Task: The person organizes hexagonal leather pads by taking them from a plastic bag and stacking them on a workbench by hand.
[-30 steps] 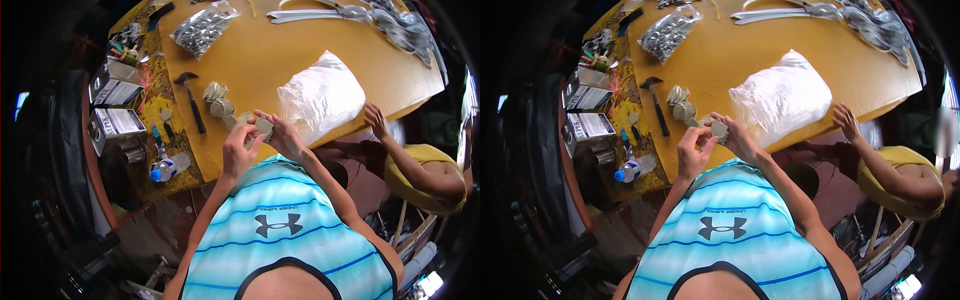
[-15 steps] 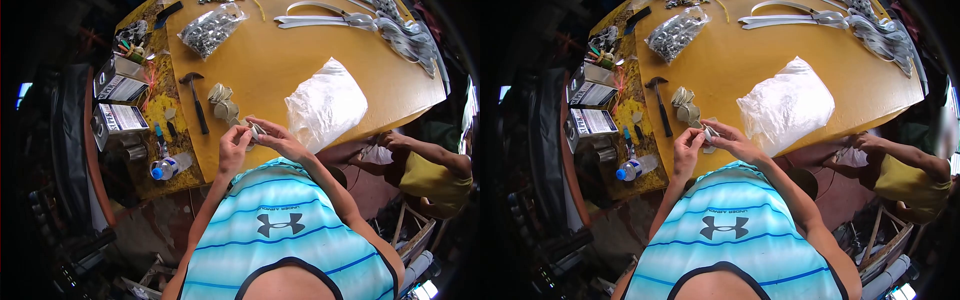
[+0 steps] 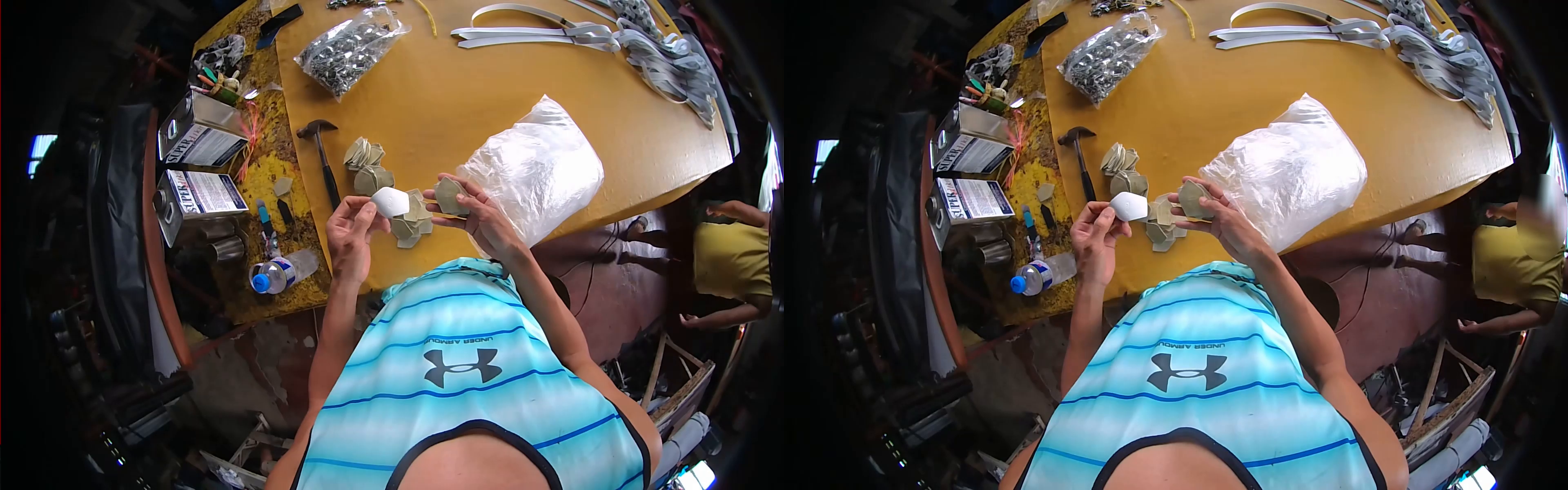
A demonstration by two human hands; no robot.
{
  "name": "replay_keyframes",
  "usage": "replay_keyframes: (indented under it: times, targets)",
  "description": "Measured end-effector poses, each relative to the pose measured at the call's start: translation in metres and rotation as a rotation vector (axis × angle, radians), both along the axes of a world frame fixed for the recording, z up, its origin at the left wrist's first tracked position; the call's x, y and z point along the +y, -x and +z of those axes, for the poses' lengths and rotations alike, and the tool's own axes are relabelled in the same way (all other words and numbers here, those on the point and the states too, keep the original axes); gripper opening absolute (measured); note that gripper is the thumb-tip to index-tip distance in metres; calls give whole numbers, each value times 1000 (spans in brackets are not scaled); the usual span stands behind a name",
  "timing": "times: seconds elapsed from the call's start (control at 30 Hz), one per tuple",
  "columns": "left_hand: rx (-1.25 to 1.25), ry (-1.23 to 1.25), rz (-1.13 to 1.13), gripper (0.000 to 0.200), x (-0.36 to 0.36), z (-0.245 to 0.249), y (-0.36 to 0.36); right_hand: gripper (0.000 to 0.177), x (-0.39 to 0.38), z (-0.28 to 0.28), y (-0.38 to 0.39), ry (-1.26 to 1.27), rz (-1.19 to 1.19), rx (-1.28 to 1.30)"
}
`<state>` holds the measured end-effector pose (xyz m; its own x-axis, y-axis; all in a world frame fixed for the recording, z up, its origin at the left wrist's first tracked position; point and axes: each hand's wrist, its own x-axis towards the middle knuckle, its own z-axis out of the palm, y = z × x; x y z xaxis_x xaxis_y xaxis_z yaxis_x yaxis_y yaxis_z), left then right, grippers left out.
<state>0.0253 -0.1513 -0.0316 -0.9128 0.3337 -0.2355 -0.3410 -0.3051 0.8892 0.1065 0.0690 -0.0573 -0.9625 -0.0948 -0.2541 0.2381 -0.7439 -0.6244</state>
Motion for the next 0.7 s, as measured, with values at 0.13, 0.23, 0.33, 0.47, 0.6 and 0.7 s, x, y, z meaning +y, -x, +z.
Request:
replay_keyframes:
  times: [0.13,0.23,0.33,0.47,0.6,0.7]
  targets:
    - [206,171,20,9,3,9,0,45,-1,-5,0,-107,-17,-8]
    - [569,580,58,10,6,20,-4,45,-5,-11,0,-194,-37,-20]
    - [1041,809,70,16,10,7,-6,44,-7,-15,-1,-241,-71,-59]
    - [1166,1013,-128,16,9,-45,-21,41,-6,-22,0,-292,-98,-94]
    - [838,858,-156,14,23,-25,-34,40,-5,-20,-3,-450,-93,-94]
    - [637,685,-51,17,31,-1,-26,37,-11,-16,-2,-498,-70,-38]
